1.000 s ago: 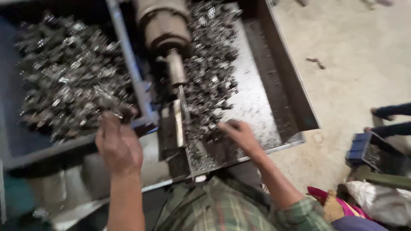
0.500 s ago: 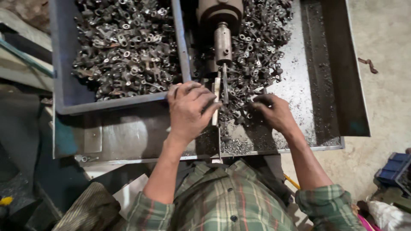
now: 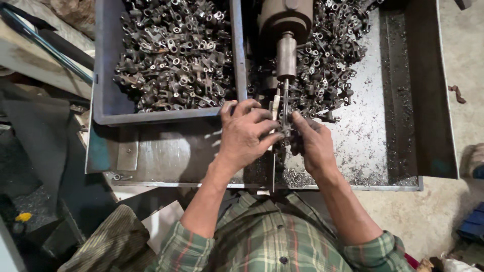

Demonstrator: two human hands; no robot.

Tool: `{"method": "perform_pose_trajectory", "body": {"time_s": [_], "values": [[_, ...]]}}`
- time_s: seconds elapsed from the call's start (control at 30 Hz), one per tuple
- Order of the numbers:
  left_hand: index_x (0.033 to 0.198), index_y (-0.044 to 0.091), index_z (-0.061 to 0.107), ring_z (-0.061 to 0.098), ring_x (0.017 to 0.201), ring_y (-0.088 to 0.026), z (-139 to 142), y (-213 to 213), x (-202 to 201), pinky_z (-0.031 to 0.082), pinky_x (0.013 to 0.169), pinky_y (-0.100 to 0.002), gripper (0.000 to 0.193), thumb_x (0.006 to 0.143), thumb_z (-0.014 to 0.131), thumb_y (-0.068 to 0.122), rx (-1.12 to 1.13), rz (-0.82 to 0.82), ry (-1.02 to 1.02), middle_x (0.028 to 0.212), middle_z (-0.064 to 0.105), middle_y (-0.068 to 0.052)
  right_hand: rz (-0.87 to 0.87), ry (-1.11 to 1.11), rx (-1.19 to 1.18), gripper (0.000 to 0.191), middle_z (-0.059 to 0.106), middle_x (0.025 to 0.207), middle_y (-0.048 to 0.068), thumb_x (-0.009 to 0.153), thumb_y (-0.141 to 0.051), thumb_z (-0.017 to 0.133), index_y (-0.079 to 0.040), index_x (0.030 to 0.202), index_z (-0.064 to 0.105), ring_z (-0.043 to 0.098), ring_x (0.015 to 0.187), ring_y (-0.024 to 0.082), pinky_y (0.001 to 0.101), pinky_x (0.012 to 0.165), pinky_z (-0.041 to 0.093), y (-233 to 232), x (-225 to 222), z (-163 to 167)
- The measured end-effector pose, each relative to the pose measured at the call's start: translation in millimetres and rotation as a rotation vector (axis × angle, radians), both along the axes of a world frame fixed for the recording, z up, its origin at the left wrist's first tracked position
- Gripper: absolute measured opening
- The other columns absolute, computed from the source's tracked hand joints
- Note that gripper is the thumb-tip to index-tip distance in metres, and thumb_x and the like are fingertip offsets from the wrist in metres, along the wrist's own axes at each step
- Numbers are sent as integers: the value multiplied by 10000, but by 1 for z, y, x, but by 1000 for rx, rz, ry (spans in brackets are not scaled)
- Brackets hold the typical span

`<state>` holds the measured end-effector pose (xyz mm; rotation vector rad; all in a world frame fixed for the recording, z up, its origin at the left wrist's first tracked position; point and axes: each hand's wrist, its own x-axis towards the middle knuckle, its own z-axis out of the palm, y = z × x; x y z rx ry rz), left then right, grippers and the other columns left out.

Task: The person repeatedly picks small metal parts from a bin and presses them against a rotating grinding wheel to deburr or smooth edges. Finished parts are dropped into a tray beside the machine. The process is continuous and repetitive throughout the clip.

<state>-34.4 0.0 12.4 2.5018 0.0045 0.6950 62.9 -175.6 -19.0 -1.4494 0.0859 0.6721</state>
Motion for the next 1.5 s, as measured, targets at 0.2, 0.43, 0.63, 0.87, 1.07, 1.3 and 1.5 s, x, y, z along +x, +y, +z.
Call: {"method": "perform_pose_trajectory", "body": {"time_s": [0.2,0.43,0.63,0.87,1.07,1.3,1.5], "values": [[963,245,809,574,1168,-191,-5,-3,3,238,1110,-504,134,853,806,323,11,34,-32,1015,726,76,-24,-44,12,324,669,698,4,981,-354,671,-34,945,707,542,519,65,232,458,413,7,-2,10],[943,195,786,578,1159,-219,-7,-16,8,256,1134,-539,99,855,785,241,44,148,-43,1000,726,59,151,-282,-399,583,565,541,-5,984,-537,583,-53,669,662,477,450,67,274,406,353,15,16,3],[933,182,772,581,1146,-231,-9,-20,13,256,1119,-542,91,848,782,214,66,199,-58,989,712,49,108,-401,-318,677,454,515,-26,1054,-509,528,-55,553,536,364,457,75,306,420,232,33,30,-13],[969,184,774,585,1111,-222,-10,-22,20,269,1081,-529,96,875,761,201,70,245,-62,1000,701,47,29,-230,13,510,542,569,-49,1055,-390,526,-88,658,629,427,456,55,275,406,288,46,35,-18],[988,183,778,586,1118,-218,-9,-21,20,280,1086,-518,100,894,744,195,91,257,-62,1018,705,44,59,-176,98,492,578,591,-23,1053,-401,519,-71,724,675,482,456,77,264,413,354,50,35,-11],[1013,176,786,578,1133,-216,-12,-19,17,275,1087,-528,130,896,742,213,133,225,-75,1036,709,43,39,-103,167,468,654,713,17,1043,-444,537,-50,871,722,579,557,102,266,502,458,53,29,1],[987,202,787,573,1121,-216,-6,-13,14,253,1068,-524,123,884,769,267,39,146,-28,989,728,57,65,95,212,480,696,777,33,1005,-481,525,-41,981,715,641,625,126,288,559,515,47,21,10]]}}
